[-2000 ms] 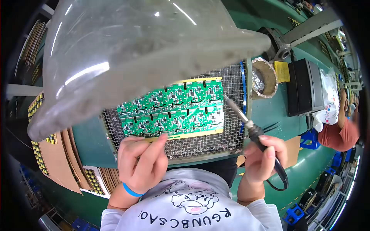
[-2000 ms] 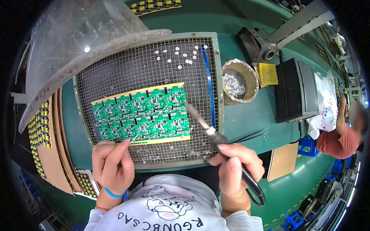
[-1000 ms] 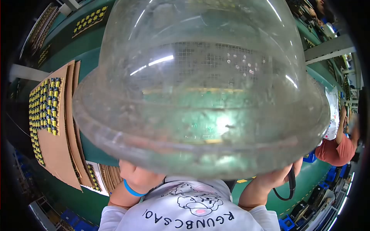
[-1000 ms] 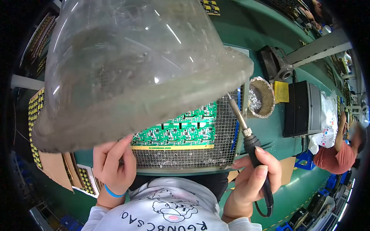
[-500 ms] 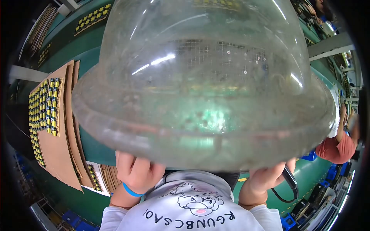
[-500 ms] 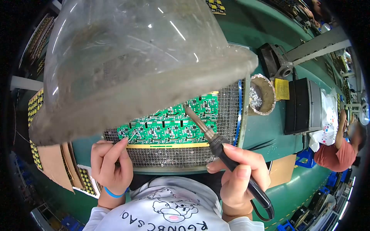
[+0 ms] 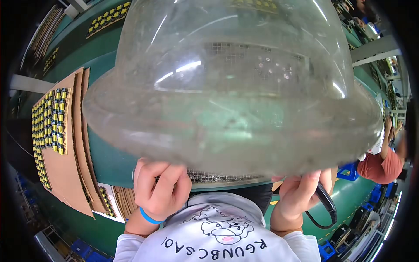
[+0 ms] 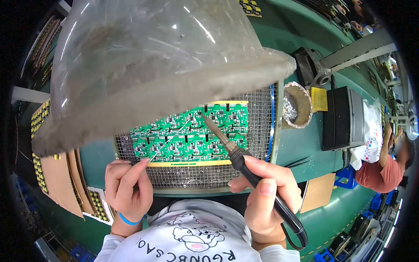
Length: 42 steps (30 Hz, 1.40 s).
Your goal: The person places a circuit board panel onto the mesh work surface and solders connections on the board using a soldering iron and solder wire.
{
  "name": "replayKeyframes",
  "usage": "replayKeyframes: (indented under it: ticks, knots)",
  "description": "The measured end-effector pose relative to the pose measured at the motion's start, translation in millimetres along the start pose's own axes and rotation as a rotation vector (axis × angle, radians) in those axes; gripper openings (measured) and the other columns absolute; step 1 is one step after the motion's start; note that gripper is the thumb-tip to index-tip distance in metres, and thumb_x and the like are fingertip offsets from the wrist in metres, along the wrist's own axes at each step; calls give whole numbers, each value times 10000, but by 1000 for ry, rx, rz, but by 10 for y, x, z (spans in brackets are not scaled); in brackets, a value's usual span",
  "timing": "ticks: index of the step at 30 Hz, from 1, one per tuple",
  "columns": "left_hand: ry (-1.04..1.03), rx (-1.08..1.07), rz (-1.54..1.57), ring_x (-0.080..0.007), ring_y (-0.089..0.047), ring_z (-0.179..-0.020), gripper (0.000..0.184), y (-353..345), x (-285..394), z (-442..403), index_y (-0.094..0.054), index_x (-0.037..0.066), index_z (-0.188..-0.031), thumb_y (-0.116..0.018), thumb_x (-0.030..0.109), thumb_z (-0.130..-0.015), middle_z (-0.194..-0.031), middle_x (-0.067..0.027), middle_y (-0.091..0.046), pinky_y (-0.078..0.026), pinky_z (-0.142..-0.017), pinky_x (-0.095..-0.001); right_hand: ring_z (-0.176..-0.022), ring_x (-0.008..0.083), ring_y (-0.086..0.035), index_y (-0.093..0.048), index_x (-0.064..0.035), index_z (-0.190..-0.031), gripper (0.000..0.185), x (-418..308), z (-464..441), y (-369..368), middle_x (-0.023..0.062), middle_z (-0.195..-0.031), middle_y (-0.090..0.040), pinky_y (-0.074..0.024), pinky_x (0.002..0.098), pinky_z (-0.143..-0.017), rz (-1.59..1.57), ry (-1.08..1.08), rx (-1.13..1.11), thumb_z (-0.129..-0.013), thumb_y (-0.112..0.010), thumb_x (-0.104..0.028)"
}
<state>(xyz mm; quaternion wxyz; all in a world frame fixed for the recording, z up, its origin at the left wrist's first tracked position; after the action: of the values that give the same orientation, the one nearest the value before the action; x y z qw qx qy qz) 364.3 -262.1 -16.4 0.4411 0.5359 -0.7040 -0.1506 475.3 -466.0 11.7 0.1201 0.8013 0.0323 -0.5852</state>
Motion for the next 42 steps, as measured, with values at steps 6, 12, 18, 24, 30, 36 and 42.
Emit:
replayKeyframes:
  ticks: [6, 12, 18, 24, 30, 36, 42]
  knots:
    - [-20, 37, -1, -234, -501, -631, 289, -15, -10, -9, -686, 23, -862, -667, -80, -593, -767, -58, -513, -480, -581, -349, -602, 184, -666, -588, 44, -1024, 314, -20, 51, 8, 142, -679, -668, -540, 284, -588, 7, -6, -79, -961, -476, -243]
    - [-21, 56, 14, -213, -492, -630, 387, -40, -17, -14, -714, 33, -952, -656, -105, -596, -749, -47, -473, -476, -578, -328, -684, 193, -701, -628, 23, -1036, 229, -83, 33, -59, 152, -777, -700, -561, 273, -618, 110, 75, -149, -914, -542, -150]
    - [-16, 67, 10, -208, -486, -630, 403, -56, -20, -6, -718, 38, -961, -658, -111, -592, -748, -44, -467, -473, -580, -318, -657, 200, -694, -646, 7, -1053, 232, -219, 20, -116, 123, -784, -703, -550, 275, -589, 304, 138, -220, -843, -633, -90]
    - [-13, 66, 20, -206, -487, -637, 401, -67, -31, -4, -718, 41, -965, -662, -107, -597, -751, -44, -468, -477, -593, -317, -439, 150, -548, -641, 112, -970, 257, -212, -12, -205, 155, -822, -695, -451, 258, -416, 382, 426, -263, -772, -680, -47]
    - [-28, 77, 8, -203, -486, -637, 385, -57, -40, 9, -719, 44, -968, -672, -93, -611, -753, -41, -473, -485, -605, -324, -449, 131, -554, -628, 143, -977, 292, -258, -12, -295, 152, -731, -669, -445, 242, -405, 461, 555, -312, -800, -685, -82]
    - [-45, 103, 0, -197, -483, -638, 383, -57, -47, 27, -717, 51, -980, -668, -83, -624, -756, -37, -473, -490, -628, -331, -457, 139, -565, -629, 140, -985, 284, -252, 40, -260, 137, -709, -661, -456, 247, -414, 405, 502, -258, -800, -682, -70]
    - [-42, 92, 2, -194, -481, -639, 381, -57, -57, 41, -713, 55, -992, -659, -79, -639, -757, -35, -477, -489, -634, -334, -477, 165, -539, -576, 72, -1010, 321, -165, 128, -4, 131, -638, -590, -464, 276, -532, 350, 250, 111, -937, -459, -218]
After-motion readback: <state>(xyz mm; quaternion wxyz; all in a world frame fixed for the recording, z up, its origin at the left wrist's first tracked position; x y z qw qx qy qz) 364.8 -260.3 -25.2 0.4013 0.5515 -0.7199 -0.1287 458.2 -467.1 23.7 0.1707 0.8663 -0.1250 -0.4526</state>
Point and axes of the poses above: each hand's wrist, its own z-axis away from the middle knuckle, its own y-axis out of the back of the hand, x = y × z, the point moved 1 cm from there along -z, towards the middle knuckle
